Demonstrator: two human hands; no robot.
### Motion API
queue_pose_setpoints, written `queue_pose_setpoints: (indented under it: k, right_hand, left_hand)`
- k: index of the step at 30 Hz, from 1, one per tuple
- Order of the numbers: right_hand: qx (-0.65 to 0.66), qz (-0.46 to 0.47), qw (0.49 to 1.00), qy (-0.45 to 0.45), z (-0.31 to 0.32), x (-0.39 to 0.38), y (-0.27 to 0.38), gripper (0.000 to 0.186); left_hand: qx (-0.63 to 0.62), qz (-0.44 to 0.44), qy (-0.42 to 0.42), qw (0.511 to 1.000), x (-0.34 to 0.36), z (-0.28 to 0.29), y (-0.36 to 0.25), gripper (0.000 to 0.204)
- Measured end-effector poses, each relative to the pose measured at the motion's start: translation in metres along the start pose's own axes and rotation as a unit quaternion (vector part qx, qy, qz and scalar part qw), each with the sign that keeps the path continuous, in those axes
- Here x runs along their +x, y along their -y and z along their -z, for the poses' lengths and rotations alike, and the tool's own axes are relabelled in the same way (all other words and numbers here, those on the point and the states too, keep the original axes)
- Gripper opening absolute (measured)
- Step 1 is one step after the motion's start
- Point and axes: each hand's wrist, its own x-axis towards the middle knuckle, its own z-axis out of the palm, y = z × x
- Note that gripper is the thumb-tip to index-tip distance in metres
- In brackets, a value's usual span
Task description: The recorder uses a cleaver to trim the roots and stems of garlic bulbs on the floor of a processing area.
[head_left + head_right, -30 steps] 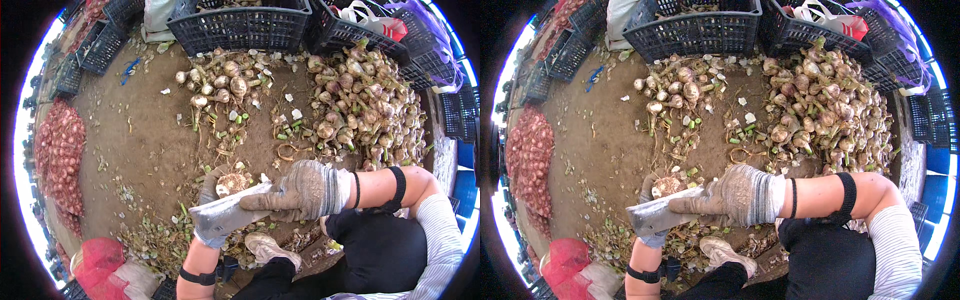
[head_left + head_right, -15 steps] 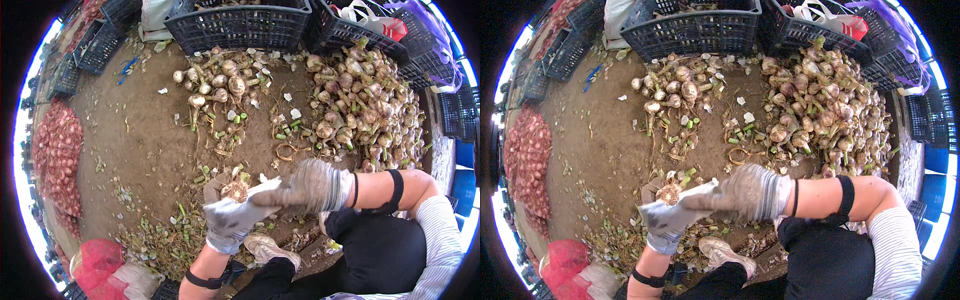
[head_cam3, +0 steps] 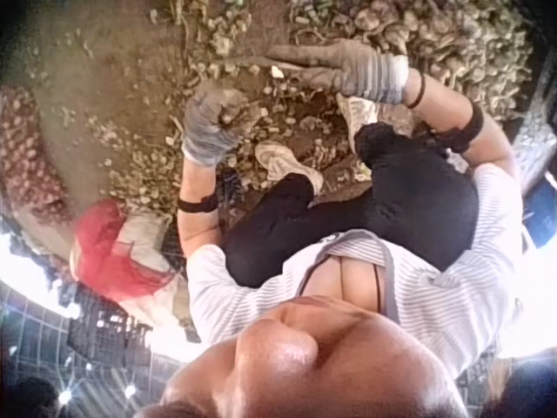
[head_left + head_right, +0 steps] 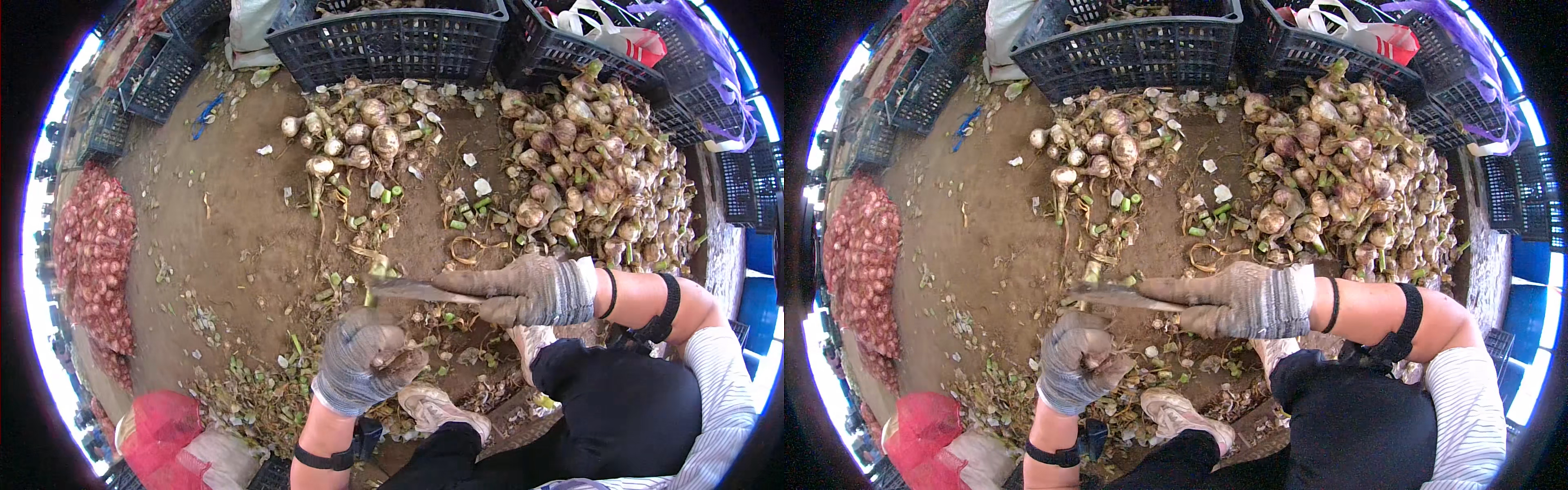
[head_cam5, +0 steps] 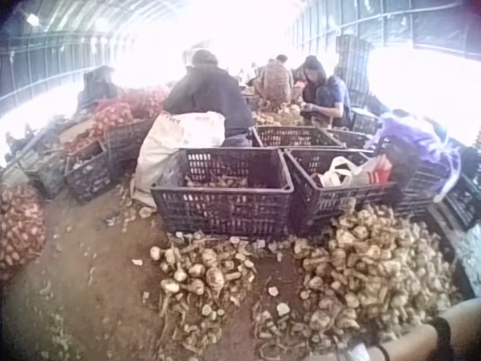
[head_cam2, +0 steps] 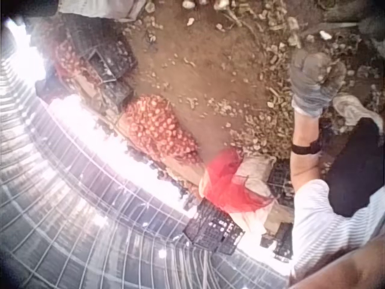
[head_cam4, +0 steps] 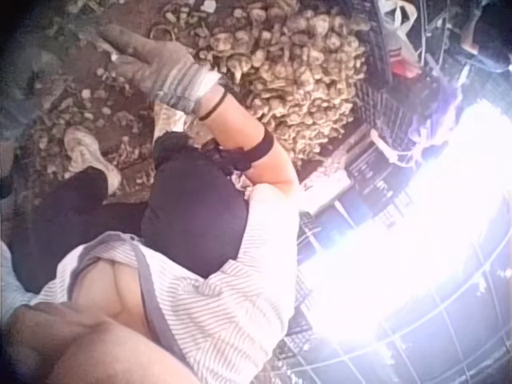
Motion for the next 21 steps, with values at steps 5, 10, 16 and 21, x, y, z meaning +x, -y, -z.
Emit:
queue_pose_setpoints:
  k: [5,10,16,21]
  right_hand:
    - [0.014,-0.049,0.997,0.051,-0.003,0.01,0.009,0.058]
    - [-0.079,-0.326,0.94,0.059,-0.001,0.004,-0.053,0.059]
    - [0.012,-0.273,0.961,0.044,-0.013,0.005,-0.099,0.059]
    - [0.088,-0.273,0.958,0.016,0.007,0.008,-0.088,0.062]
  left_hand:
    - [0.029,-0.041,0.082,0.995,0.001,0.0,0.001,0.032]
    - [-0.264,0.228,-0.332,0.876,0.013,0.005,0.013,0.018]
    - [-0.332,0.091,-0.017,0.939,0.068,-0.031,0.039,0.06]
    - [-0.072,0.3,-0.132,0.942,0.134,-0.031,0.157,0.07]
